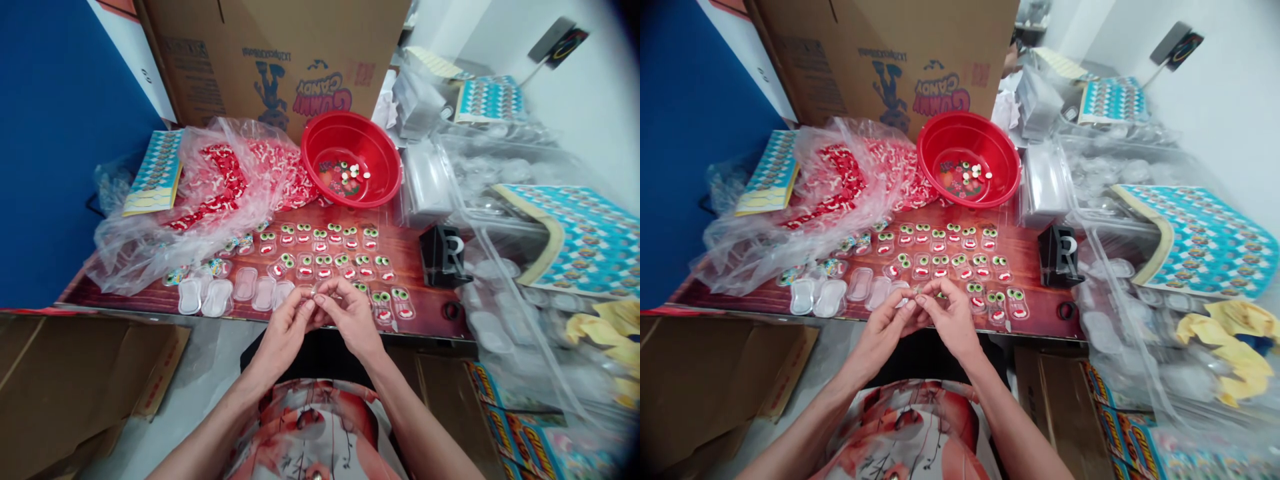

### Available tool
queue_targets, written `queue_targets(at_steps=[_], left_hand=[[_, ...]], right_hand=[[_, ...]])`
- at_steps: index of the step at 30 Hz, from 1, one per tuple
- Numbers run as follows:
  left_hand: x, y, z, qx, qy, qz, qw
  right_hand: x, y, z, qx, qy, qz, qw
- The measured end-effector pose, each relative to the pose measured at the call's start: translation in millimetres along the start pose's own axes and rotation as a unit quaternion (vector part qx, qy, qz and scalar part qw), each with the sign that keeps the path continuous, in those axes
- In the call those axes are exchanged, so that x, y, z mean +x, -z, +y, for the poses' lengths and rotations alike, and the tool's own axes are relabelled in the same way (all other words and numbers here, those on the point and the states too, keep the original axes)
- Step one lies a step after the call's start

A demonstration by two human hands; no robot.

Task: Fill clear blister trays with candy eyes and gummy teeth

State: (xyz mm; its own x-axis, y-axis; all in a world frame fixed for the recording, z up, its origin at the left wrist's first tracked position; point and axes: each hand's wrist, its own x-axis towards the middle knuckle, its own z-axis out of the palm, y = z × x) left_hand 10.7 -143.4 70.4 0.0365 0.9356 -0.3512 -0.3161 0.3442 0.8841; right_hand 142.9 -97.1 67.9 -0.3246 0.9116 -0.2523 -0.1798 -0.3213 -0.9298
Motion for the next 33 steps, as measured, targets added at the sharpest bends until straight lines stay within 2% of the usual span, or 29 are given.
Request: queue_targets(at_steps=[7, 10, 12, 15, 17, 20, 22, 24, 26, 28, 33], left_hand=[[-1.2, 4.0, 0.1, 0.004, 0.009, 0.002, 1.000], [-0.7, 3.6, 2.7, -0.009, 0.024, 0.006, 1.000], [0.8, 3.5, 4.2, -0.020, 0.037, 0.018, 0.999], [4.1, 4.2, 7.1, -0.070, 0.059, 0.052, 0.994], [6.3, 5.7, 9.6, -0.120, 0.069, 0.063, 0.988], [8.6, 9.0, 12.5, -0.167, 0.064, 0.056, 0.982], [9.5, 10.9, 13.2, -0.175, 0.063, 0.053, 0.981], [10.3, 12.4, 13.1, -0.175, 0.073, 0.052, 0.981], [10.7, 13.5, 12.9, -0.170, 0.079, 0.045, 0.981], [10.9, 14.8, 12.9, -0.156, 0.069, 0.042, 0.985], [10.7, 20.7, 12.4, -0.033, 0.012, 0.037, 0.999]], right_hand=[[0.5, -0.9, 1.5, -0.028, 0.007, -0.012, 1.000], [0.9, -1.6, 5.2, -0.078, 0.022, 0.004, 0.997], [-0.5, -1.7, 7.3, -0.141, 0.057, 0.032, 0.988], [-7.0, -1.0, 5.6, -0.269, 0.157, 0.087, 0.946], [-13.3, 0.2, 2.7, -0.337, 0.222, 0.077, 0.912], [-21.3, 2.9, 3.1, -0.407, 0.286, 0.025, 0.867], [-23.7, 4.8, 7.9, -0.442, 0.320, 0.025, 0.837], [-24.1, 6.1, 13.2, -0.455, 0.346, 0.042, 0.820], [-23.5, 6.3, 14.9, -0.426, 0.352, 0.059, 0.831], [-22.7, 5.8, 11.5, -0.367, 0.329, 0.072, 0.867], [-18.9, 9.9, -1.7, -0.195, 0.183, 0.085, 0.960]])
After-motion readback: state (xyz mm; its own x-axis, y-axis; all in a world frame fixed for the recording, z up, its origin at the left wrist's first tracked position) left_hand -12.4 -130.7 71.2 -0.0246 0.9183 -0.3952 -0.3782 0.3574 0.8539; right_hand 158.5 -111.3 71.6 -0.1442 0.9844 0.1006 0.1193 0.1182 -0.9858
